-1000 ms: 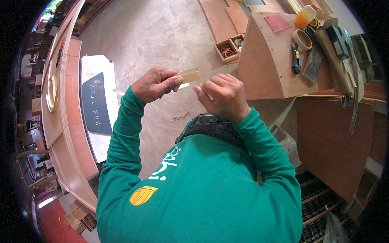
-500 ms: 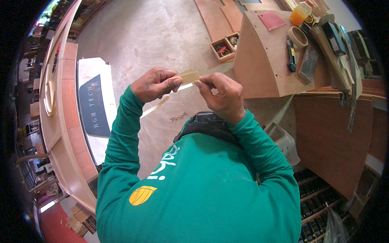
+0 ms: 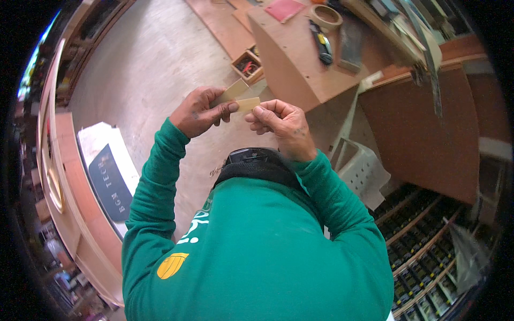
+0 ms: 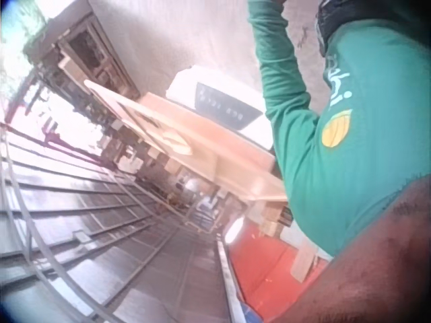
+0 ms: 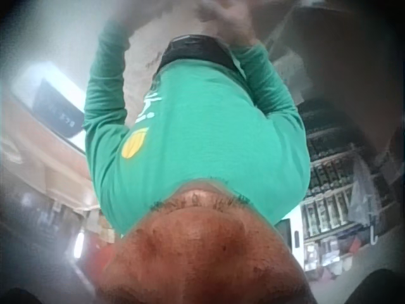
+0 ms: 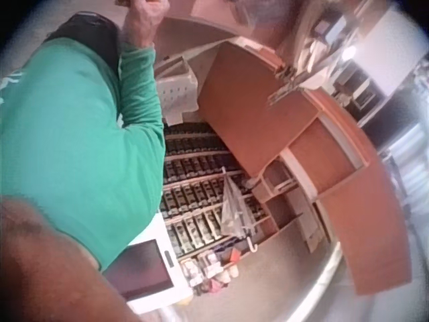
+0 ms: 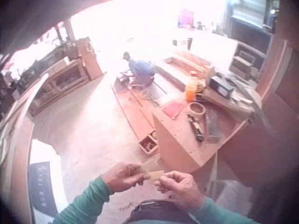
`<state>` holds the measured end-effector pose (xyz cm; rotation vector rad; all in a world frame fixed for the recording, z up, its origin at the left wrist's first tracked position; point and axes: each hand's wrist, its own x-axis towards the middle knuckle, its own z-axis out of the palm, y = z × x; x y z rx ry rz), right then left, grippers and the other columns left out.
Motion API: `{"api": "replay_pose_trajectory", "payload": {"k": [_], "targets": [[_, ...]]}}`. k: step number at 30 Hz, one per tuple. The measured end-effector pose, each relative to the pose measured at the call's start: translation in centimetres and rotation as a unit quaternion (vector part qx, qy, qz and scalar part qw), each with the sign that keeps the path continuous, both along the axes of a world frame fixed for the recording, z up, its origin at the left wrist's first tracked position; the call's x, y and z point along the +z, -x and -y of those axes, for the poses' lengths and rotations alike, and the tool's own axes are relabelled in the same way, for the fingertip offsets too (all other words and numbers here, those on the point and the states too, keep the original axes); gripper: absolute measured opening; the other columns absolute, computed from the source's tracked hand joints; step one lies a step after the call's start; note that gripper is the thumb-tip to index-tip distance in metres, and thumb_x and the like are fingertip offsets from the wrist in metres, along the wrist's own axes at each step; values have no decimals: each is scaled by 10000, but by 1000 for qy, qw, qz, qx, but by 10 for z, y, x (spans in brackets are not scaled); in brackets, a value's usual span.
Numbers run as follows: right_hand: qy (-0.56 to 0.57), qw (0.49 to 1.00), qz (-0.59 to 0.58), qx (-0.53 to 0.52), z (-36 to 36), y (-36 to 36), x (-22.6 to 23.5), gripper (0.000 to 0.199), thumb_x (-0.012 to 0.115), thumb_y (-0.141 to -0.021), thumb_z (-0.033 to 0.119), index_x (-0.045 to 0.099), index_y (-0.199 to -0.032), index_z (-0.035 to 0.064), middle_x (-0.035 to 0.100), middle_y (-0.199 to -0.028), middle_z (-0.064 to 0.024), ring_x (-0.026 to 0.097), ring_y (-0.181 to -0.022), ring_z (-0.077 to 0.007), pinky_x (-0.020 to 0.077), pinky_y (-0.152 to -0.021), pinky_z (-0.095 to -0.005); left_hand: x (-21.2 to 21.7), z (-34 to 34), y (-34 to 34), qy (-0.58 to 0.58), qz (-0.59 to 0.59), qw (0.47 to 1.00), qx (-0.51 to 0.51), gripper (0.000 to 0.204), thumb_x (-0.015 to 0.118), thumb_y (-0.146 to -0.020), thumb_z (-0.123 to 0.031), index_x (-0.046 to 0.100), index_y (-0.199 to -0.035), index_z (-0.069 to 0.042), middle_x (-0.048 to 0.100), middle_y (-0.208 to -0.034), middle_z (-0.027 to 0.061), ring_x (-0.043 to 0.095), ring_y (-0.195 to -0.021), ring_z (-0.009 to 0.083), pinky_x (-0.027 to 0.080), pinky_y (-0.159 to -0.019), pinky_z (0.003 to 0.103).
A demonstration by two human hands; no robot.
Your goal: The person sands a thin wooden strip, bends it into a curved shape, and places it on a large wooden structure. They then pick up a bottle of orange liquid, open it, and pour the liquid onto the wooden strip.
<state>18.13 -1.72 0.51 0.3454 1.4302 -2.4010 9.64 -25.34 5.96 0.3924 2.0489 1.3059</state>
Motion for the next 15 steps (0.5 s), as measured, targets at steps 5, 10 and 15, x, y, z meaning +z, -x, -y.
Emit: {"api": "replay_pose_trajectory", "payload": {"k": [5,10,15], "targets": [[-43,997,-5,-62,-31,-18,-11,186,752,-1070,201,727,-1129,26,780,-954,-62,678,-780,-85,570,-741,-244,-27,-55,29,-70,-20,995,-63,346,764,-1065,-295,757,-1224,12,677,-828,-8,611,-776,84,516,-698,275],[-291,924,-80,-234,-101,-19,-23,174,704,-1089,160,711,-1022,-1,735,-929,-55,671,-820,-101,560,-750,-264,-36,-100,47,-47,42,995,-78,400,804,-1035,-381,765,-1128,6,655,-834,-24,598,-780,89,509,-708,276],[-464,825,-173,-271,-158,29,-5,188,742,-1027,179,734,-1099,5,741,-980,-77,681,-822,-147,574,-770,-324,-68,-122,55,-3,0,997,-73,392,809,-1031,-362,788,-1194,-5,679,-817,-19,612,-749,89,516,-685,278]]}}
